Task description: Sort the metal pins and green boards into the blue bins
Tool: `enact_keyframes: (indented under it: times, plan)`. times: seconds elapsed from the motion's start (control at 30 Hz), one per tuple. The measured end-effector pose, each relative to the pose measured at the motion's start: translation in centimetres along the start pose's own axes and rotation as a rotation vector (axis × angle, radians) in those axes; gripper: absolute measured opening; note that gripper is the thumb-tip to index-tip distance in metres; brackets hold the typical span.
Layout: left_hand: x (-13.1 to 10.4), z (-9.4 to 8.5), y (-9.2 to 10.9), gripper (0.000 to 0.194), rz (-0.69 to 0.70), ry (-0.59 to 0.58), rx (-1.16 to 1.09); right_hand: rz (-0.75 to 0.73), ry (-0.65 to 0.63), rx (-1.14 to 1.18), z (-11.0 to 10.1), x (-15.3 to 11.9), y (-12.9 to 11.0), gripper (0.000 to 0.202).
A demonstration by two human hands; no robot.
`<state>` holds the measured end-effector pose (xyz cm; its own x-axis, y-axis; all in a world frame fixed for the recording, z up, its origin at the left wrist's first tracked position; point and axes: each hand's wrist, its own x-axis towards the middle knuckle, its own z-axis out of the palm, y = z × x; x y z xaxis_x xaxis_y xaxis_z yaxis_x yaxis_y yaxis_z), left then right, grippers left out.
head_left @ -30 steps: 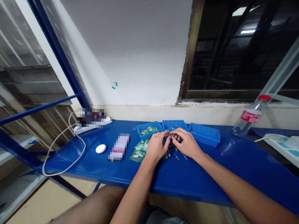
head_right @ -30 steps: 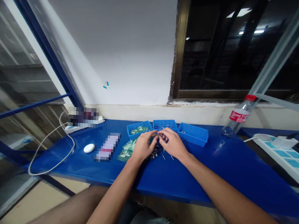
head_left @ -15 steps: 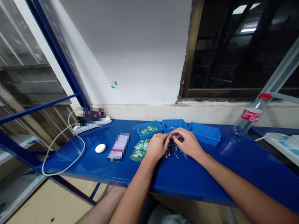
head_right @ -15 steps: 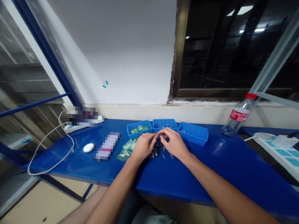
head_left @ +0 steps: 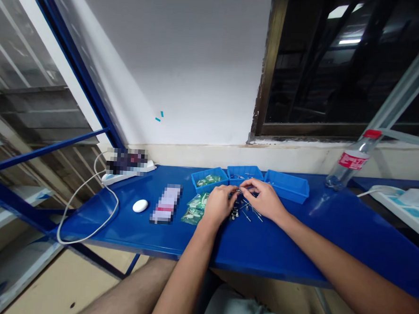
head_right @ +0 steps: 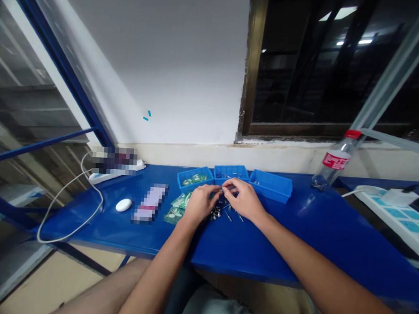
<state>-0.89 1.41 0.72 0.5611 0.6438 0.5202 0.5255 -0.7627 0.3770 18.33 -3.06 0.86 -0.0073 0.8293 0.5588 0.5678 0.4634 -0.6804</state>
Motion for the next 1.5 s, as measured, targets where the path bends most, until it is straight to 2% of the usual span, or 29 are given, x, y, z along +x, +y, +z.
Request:
enact_keyframes:
  times: [0.23,0.6,0.87,1.03,1.13,1.3,1.5]
  plan:
    - [-0.1,0.2,-0.1,0.021,-0.003,0.005,-0.026,0.04,-0.03,0.021,0.4,0.0,0.9,0.009]
    - [-0.1,-0.1,0.2,0.021,-0.063,0.025,-0.025,0.013,-0.033,0.017,0.4,-0.1,0.3,0.014]
    - [0.0,-0.3,0.6,0.018,-0.039,0.053,-0.025,-0.016,-0.055,-0.016,0.5,-0.2,0.0,0.019]
    - [0.1,-0.5,1.0,0.032,-0.038,0.039,-0.006,-0.041,-0.004,-0.078,0.1,-0.1,0.0,0.017]
    - [0.1,-0.5,1.0,0.032,-0.018,0.031,-0.049,-0.043,-0.007,-0.04,0.0,0.0,0.3,0.019]
    - [0.2,-0.1,0.6,0.027,-0.028,0.032,-0.043,-0.01,-0.041,0.052,0.0,-0.1,0.2,0.015]
    - [0.2,0.2,0.5,0.022,-0.048,0.007,0.002,0.118,0.02,0.095,0.2,-0.2,0.7,0.014]
